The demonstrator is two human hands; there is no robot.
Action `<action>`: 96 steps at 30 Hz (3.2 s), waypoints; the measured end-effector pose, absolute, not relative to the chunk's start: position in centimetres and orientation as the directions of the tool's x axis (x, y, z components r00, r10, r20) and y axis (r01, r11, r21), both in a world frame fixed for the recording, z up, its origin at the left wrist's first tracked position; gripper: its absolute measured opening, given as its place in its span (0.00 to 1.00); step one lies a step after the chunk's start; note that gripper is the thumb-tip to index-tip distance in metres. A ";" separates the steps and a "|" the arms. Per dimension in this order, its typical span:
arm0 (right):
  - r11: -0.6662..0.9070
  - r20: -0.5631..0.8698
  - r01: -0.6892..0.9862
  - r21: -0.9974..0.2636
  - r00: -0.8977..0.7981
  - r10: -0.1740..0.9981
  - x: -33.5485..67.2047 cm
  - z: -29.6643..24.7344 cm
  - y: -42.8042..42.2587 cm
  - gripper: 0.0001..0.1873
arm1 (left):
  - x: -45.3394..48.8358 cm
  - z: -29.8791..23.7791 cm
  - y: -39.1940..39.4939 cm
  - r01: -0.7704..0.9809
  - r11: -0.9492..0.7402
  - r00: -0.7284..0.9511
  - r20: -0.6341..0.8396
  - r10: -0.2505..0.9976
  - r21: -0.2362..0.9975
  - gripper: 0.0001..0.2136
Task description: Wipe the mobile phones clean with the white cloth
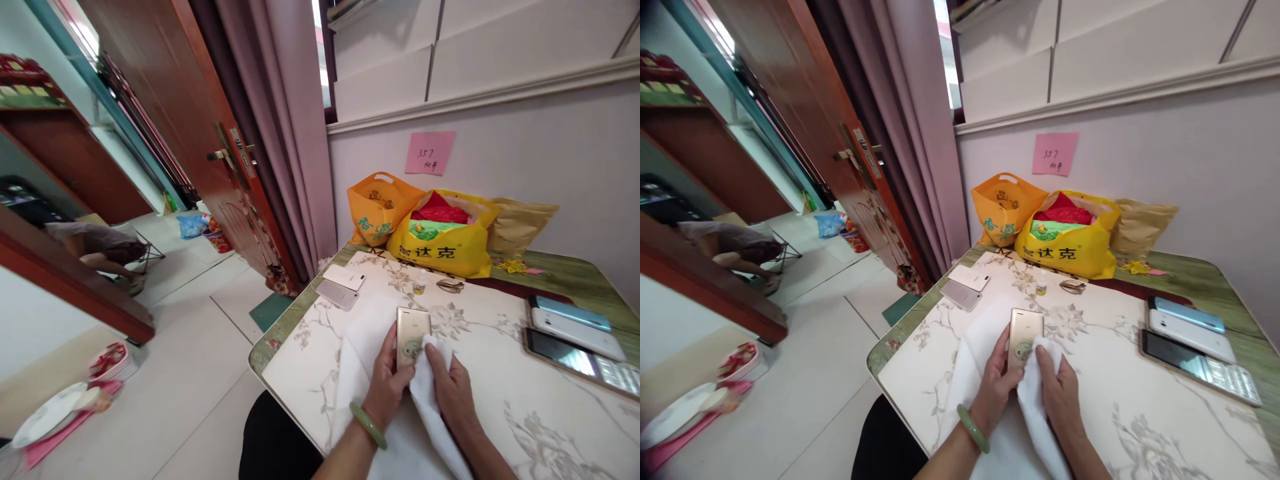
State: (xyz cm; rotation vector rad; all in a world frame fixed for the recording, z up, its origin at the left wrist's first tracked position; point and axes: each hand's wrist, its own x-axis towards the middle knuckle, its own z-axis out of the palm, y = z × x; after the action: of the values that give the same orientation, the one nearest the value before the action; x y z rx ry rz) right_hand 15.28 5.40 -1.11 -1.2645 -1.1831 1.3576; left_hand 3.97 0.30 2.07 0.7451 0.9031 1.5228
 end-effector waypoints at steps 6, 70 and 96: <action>-0.163 -0.165 -0.056 -0.985 0.030 0.986 15.7 -1.1 6.2 0.28 | 3.6 2.2 0.3 -0.429 0.029 -0.057 -0.059 0.997 0.903 0.31; -0.086 -0.063 -0.155 -0.984 -0.150 0.987 15.7 -1.4 6.9 0.21 | 3.8 -0.4 1.6 0.027 0.050 -0.243 -0.042 0.969 0.998 0.18; 0.008 -0.011 0.040 -0.999 -0.444 0.896 15.2 -1.3 4.9 0.21 | 4.0 0.1 2.0 -0.482 -0.122 -0.609 -0.232 0.759 0.867 0.23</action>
State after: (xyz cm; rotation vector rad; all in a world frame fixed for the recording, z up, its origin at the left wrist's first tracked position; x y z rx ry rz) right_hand 15.24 4.92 -1.27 -0.9865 -1.5728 1.5219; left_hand 4.04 1.95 0.06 0.3387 1.2813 1.8458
